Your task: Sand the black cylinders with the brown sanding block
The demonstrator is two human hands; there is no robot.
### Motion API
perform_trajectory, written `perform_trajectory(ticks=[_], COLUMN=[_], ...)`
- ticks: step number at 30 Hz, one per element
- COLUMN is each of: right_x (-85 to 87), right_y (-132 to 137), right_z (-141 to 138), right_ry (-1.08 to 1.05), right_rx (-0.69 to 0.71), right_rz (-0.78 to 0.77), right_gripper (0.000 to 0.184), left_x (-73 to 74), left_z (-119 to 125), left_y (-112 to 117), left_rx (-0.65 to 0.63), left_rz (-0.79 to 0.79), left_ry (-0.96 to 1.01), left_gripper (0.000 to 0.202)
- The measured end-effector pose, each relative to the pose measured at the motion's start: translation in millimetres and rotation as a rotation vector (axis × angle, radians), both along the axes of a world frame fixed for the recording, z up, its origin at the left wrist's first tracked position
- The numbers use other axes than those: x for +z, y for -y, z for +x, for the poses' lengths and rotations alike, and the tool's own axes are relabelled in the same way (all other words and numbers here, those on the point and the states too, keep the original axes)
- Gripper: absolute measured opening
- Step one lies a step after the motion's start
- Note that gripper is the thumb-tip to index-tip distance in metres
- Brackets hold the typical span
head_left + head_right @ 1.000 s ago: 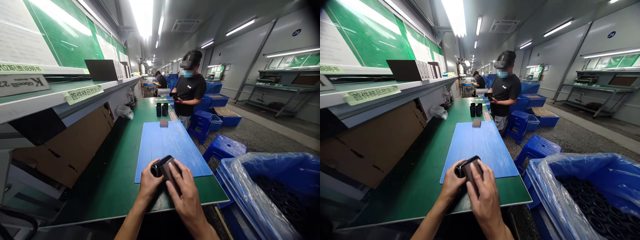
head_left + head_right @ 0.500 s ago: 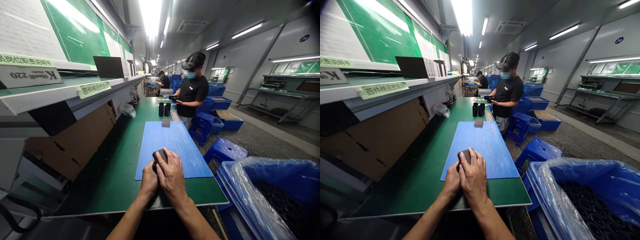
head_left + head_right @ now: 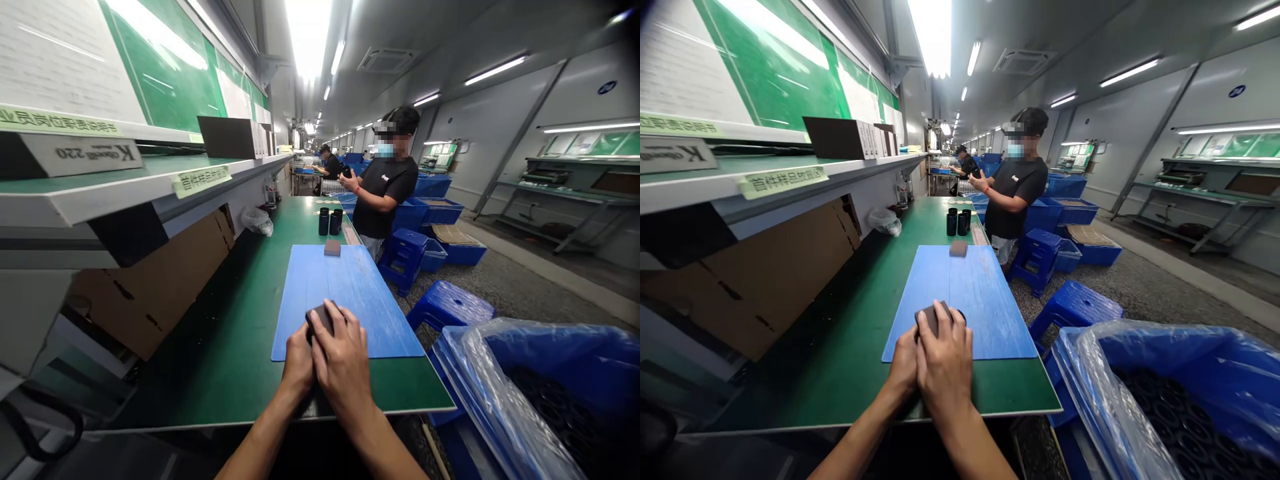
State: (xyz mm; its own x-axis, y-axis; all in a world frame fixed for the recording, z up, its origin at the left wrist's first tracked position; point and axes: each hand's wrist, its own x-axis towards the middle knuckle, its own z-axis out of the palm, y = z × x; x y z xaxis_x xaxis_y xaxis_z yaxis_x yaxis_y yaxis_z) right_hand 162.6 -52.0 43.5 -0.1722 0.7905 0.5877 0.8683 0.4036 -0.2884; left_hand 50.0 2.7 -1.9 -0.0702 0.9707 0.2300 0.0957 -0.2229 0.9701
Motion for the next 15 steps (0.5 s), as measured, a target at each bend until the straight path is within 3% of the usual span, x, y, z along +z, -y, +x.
perform_trajectory(ticks=[5, 8, 12, 15], right_x=[-4.2, 1.9, 17.9, 16.3], right_y=[-1.5, -28.0, -61.3, -54.3], right_z=[-0.3, 9.3, 49.2, 81.5], right_ry=[-0.056, -0.281, -0.671, -0.901], right_rx=[0.087, 0.106, 0.100, 0.016], right_rz=[0.010, -0.059, -0.122, -0.132], right_gripper=[0.055, 0.046, 0.046, 0.052], left_x=[1.6, 1.9, 1.4, 3.1], left_z=[-0.7, -0.4, -0.1, -0.9], left_y=[-0.4, -0.8, -1.8, -1.4], left_rx=[-0.017, -0.031, 0.021, 0.007], left_rz=[0.005, -0.003, -0.035, -0.023], left_ry=[-0.015, -0.046, -0.130, -0.164], left_gripper=[0.030, 0.035, 0.056, 0.053])
